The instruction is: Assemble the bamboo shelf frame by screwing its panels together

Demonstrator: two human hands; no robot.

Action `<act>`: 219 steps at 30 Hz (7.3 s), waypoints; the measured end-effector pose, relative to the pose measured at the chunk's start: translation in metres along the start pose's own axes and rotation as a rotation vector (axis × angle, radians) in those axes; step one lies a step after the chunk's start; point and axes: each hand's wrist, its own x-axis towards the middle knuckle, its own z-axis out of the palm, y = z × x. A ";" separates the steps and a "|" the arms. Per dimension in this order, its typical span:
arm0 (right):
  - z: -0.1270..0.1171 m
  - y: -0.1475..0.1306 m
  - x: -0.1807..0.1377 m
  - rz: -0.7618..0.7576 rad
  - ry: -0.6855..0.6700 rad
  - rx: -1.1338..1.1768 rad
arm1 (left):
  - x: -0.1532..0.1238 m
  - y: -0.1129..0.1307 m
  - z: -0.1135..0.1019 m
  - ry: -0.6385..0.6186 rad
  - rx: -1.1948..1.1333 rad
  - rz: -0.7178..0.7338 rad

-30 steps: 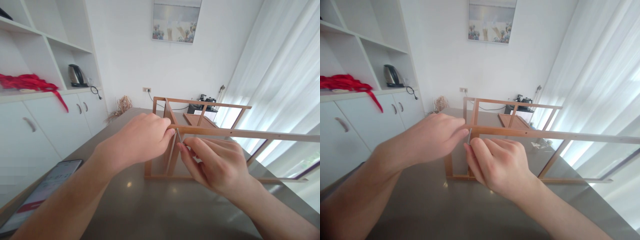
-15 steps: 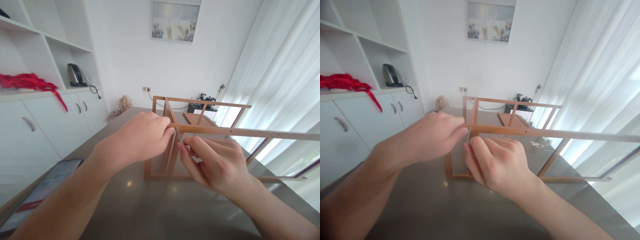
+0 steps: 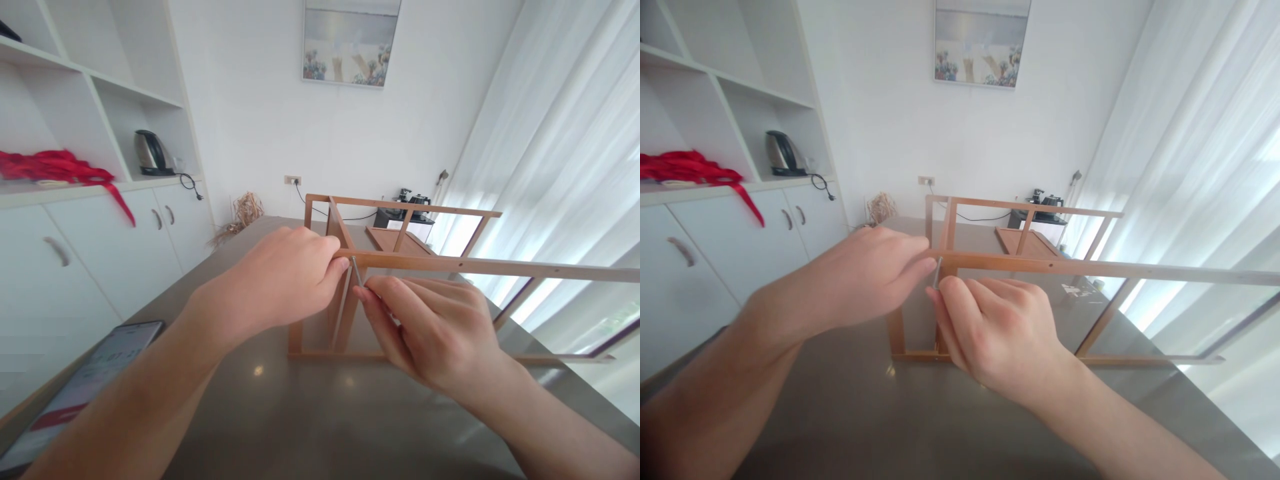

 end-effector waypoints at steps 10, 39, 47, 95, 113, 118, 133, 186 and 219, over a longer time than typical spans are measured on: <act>0.001 0.002 0.000 -0.009 0.008 0.007 | 0.000 -0.001 0.000 0.003 0.005 0.003; 0.003 0.001 0.000 0.013 0.023 0.005 | 0.001 0.000 0.002 -0.018 -0.049 -0.043; 0.001 0.000 0.000 0.006 0.010 -0.021 | 0.004 -0.001 0.003 -0.015 -0.057 -0.039; 0.004 -0.002 -0.002 0.041 0.024 0.036 | 0.001 -0.001 0.003 0.007 -0.030 -0.013; 0.005 -0.003 0.000 0.057 0.029 0.038 | 0.000 -0.001 0.003 0.006 -0.007 -0.018; 0.003 -0.003 -0.001 0.046 0.024 0.017 | 0.001 -0.001 0.002 0.005 -0.015 -0.022; 0.000 -0.002 0.001 0.019 0.016 0.003 | 0.000 -0.002 0.003 0.006 -0.047 -0.031; 0.000 -0.005 0.000 0.029 0.026 -0.031 | 0.002 0.000 0.003 -0.012 -0.064 -0.046; 0.001 -0.005 0.001 0.103 0.004 0.130 | -0.001 0.002 -0.001 -0.009 -0.036 -0.041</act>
